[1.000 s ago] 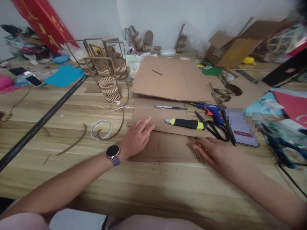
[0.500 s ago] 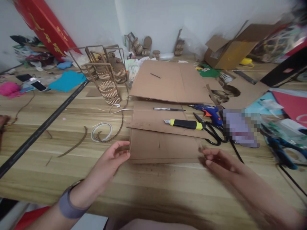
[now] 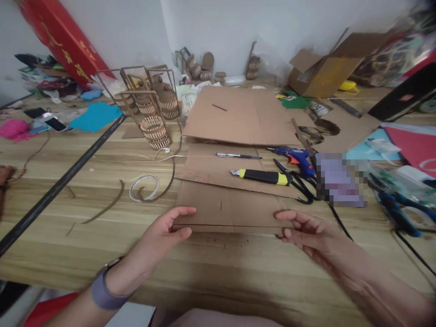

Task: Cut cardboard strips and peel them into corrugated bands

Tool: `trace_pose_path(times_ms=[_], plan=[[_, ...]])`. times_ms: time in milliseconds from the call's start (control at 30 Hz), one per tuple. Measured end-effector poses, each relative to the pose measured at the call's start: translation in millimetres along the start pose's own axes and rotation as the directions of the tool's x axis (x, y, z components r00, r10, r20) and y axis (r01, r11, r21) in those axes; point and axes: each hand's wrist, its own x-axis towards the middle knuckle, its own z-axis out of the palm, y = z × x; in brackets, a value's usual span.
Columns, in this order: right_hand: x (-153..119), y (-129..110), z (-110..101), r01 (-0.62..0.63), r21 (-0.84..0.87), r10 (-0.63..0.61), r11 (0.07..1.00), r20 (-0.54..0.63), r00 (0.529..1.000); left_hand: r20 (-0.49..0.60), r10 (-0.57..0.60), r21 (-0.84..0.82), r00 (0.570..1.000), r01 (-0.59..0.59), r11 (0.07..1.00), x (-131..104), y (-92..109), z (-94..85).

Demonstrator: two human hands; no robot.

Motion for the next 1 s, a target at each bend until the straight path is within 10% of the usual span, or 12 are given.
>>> trace_pose_path(times_ms=[333,533,633,800,1000], plan=[[-9.2,7.9,14.0,0.309,-0.555,-0.384,0.772,-0.021,0.923,-0.118,0.223,0.342,0.968,-0.172,0.924,-4.4,-10.9,7.5],[-5.0,11.9,7.1,0.443,-0.896,-0.781,0.004,0.274,0.562,-0.013,0.649,0.863,0.760,-0.320,0.392,-7.2,-23.0,3.3],[0.9,15.3,-5.2,0.399,-0.873,-0.743,-0.281,0.461,0.485,0.114,0.692,0.960,0.712,-0.258,0.107,-9.9,-19.9,-3.1],[9.2,19.3,-19.7,0.492,-0.793,-0.646,-0.358,0.591,0.483,0.277,0.674,0.951,0.685,-0.297,-0.089,-9.8,-24.1,-9.5],[10.8,-2.5,-12.0,0.594,-0.701,-0.614,-0.394,0.682,0.398,0.476,0.406,0.874,0.780,-0.471,-0.118,-8.7,-41.6,-12.3]])
